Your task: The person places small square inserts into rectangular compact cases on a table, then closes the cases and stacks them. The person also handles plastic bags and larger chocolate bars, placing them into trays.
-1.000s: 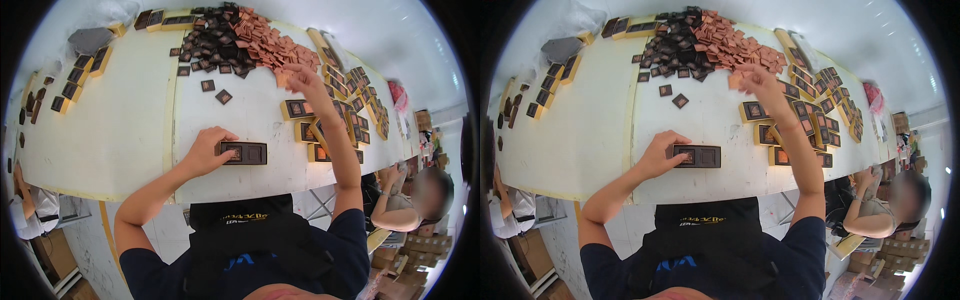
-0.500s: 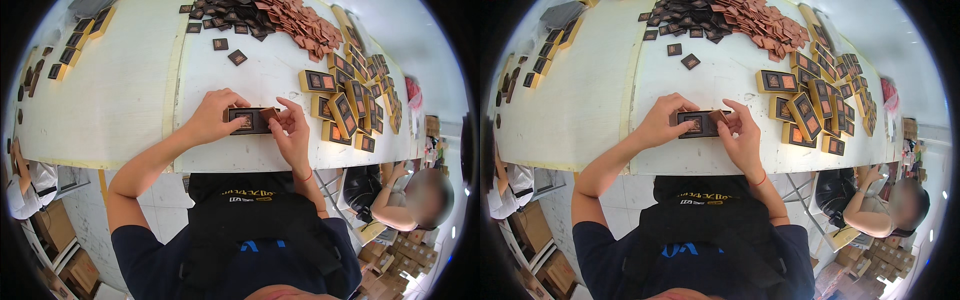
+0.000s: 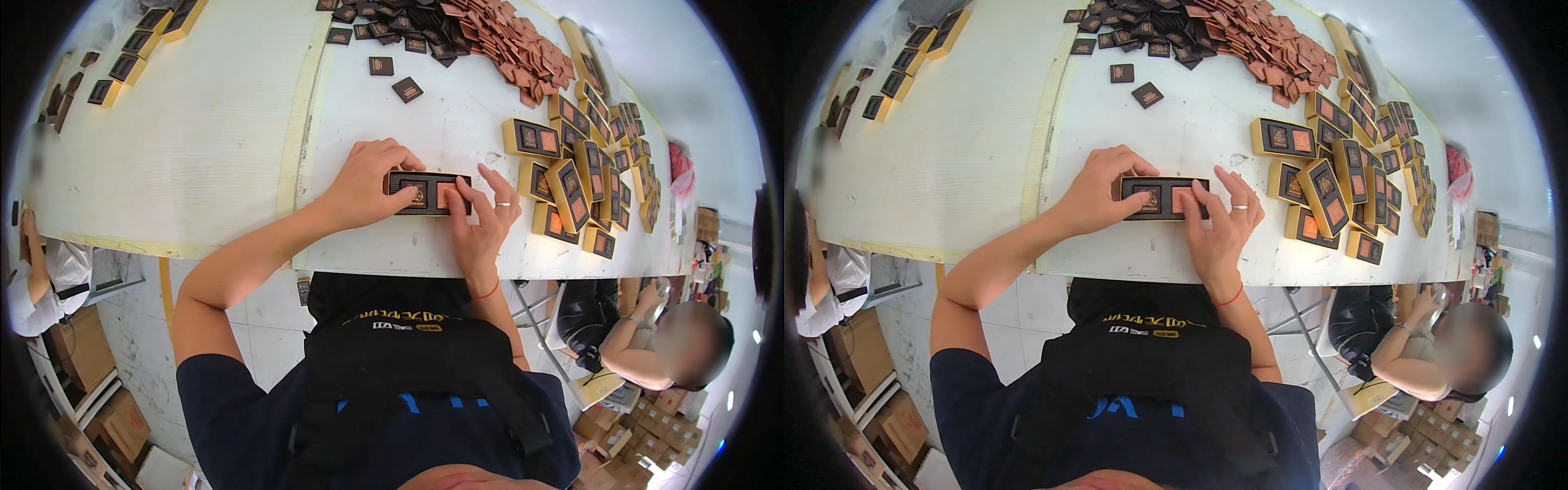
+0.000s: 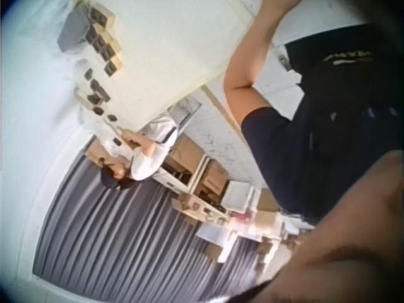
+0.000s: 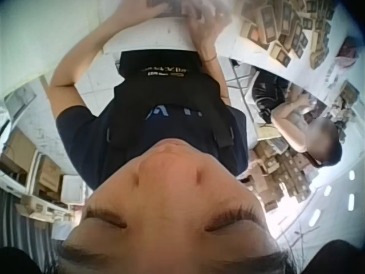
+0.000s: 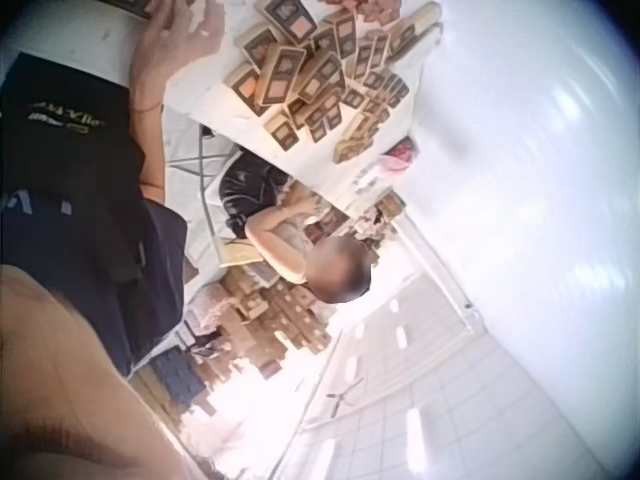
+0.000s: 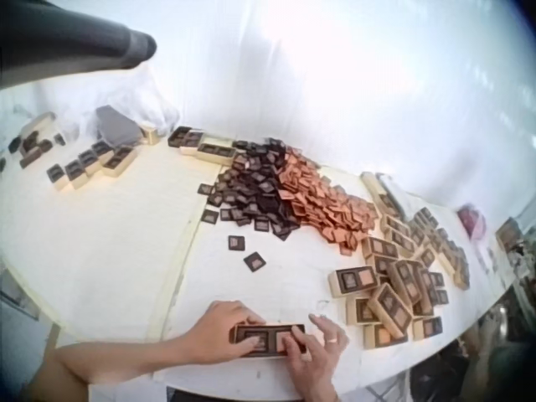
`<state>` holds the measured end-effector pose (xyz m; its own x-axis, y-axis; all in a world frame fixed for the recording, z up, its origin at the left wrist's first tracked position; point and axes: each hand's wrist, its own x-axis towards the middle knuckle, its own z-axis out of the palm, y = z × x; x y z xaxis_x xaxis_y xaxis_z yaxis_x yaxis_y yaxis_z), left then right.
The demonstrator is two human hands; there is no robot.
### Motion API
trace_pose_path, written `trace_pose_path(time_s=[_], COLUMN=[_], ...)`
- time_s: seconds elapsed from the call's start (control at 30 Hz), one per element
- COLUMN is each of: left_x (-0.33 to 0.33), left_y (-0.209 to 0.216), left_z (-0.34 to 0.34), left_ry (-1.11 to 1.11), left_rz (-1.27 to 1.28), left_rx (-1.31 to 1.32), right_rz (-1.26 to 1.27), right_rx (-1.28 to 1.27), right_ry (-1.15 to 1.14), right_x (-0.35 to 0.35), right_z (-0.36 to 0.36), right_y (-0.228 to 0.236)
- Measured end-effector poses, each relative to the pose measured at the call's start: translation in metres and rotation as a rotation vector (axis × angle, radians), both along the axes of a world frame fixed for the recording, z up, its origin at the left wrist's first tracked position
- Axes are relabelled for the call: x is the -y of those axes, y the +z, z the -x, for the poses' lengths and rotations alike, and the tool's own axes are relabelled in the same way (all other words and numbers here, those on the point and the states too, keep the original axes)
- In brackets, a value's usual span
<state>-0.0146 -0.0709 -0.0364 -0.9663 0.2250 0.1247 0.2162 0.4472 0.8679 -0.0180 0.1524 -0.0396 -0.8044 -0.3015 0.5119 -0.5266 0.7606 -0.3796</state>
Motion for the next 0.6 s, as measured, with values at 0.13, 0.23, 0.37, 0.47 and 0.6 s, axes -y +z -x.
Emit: trace_pose_path(time_s=[0.13,0.23,0.37,0.47,0.6], left_x=[-0.004,-0.002,-0.006,0.002,0.073], left_y=[-0.013,-0.024,-0.020,-0.016,-0.019], left_z=[0.002,0.002,-0.002,-0.007,0.027], left_ry=[0.017,0.053,0.052,0.039,0.203], left_rz=[-0.048,-0.067,-0.062,-0.041,-0.012], left_rx=[-0.138,-0.255,-0.231,-0.191,-0.354], right_rz=[-0.067,-0.138,-0.134,-0.174,-0.275], right_rx=[0.005,0.045,0.009,0.019,0.107], right_ry=[0.008,0.033,0.049,0.136,0.179], right_x=[-0.005,-0.003,-0.002,0.007,0.003], right_z=[-0.021,-0.032,-0.031,-0.037,-0.042], right_y=[0.003,-0.003,-0.002,0.001,0.008])
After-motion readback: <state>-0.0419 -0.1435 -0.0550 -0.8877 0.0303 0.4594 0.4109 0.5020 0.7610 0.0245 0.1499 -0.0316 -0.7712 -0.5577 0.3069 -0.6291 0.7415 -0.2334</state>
